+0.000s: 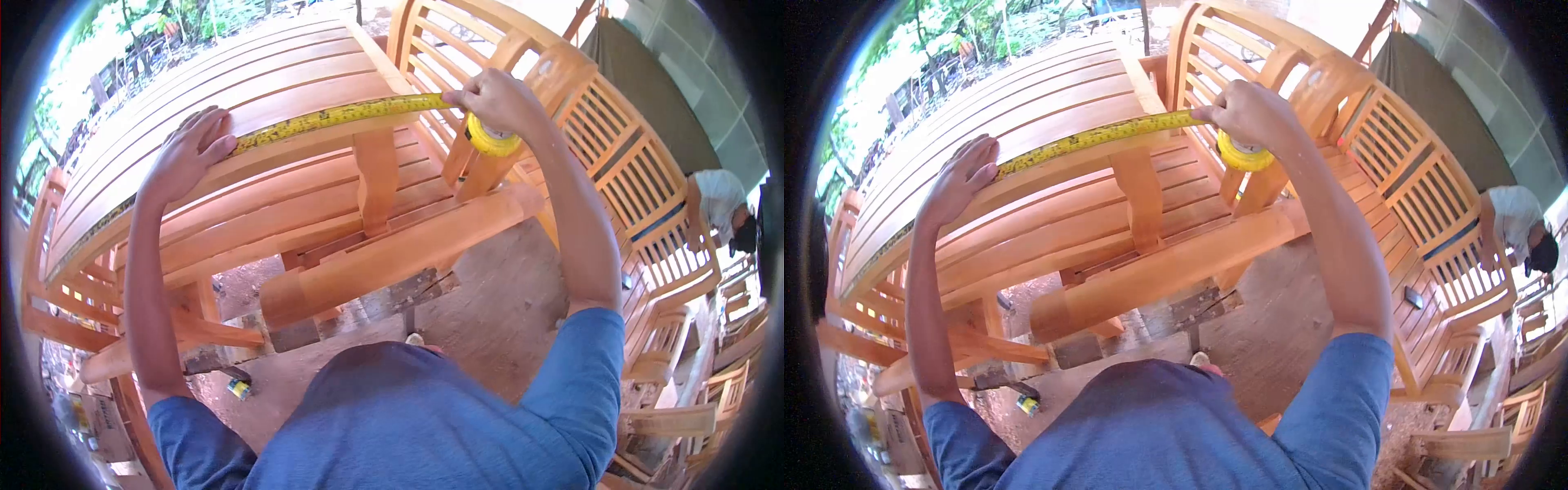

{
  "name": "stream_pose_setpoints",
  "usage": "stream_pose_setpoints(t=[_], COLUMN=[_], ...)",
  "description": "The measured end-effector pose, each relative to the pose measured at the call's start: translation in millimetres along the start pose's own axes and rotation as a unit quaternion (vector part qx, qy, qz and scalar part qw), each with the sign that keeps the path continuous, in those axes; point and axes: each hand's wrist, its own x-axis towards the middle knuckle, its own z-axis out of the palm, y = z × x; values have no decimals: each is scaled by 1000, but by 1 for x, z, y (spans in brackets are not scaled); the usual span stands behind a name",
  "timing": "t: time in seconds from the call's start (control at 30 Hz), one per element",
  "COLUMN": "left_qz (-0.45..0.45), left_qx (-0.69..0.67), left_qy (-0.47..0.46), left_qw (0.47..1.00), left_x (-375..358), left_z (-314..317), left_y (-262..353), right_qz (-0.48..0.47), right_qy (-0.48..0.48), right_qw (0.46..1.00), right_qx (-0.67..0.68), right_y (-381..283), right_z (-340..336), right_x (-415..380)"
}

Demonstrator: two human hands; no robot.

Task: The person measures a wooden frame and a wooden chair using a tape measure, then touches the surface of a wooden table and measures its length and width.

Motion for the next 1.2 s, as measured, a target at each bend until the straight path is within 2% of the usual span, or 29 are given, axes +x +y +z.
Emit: stream_pose_setpoints(t=[0.07,0.1,0.23,0.47,0.5,0.73,0.77,0.87,1.0,1.03,1.2], left_qz=[1,3,-8,-13,-11,-4,-2,-2,-13,-12,-8], left_qx=[-6,-9,-44,-41,-41,-38,-36,-35,-36,-38,-31], left_qy=[-10,-13,-36,-66,-69,-80,-80,-80,-84,-84,-90], left_qw=[1000,1000,998,997,997,996,996,996,996,996,995], left_x=[1,2,3,6,6,7,7,8,6,6,7], left_z=[0,1,1,2,1,-1,-1,-1,-3,-4,-6], left_y=[-3,-6,-4,-8,-9,-5,-6,-7,-3,-2,-3], right_qz=[-2,-38,-27,-55,-50,-125,-140,-132,-145,-116,-124], right_qy=[7,36,18,-73,-120,-223,-214,-312,-236,-263,-245], right_qw=[1000,999,999,995,988,958,958,940,959,952,952], right_qx=[-3,11,0,-49,-84,-127,-130,-30,55,106,134], right_y=[-1,5,7,7,4,11,10,14,34,36,51], right_z=[0,5,5,-3,-8,4,11,15,15,14,33], right_x=[-2,0,6,26,30,58,59,66,53,50,50])
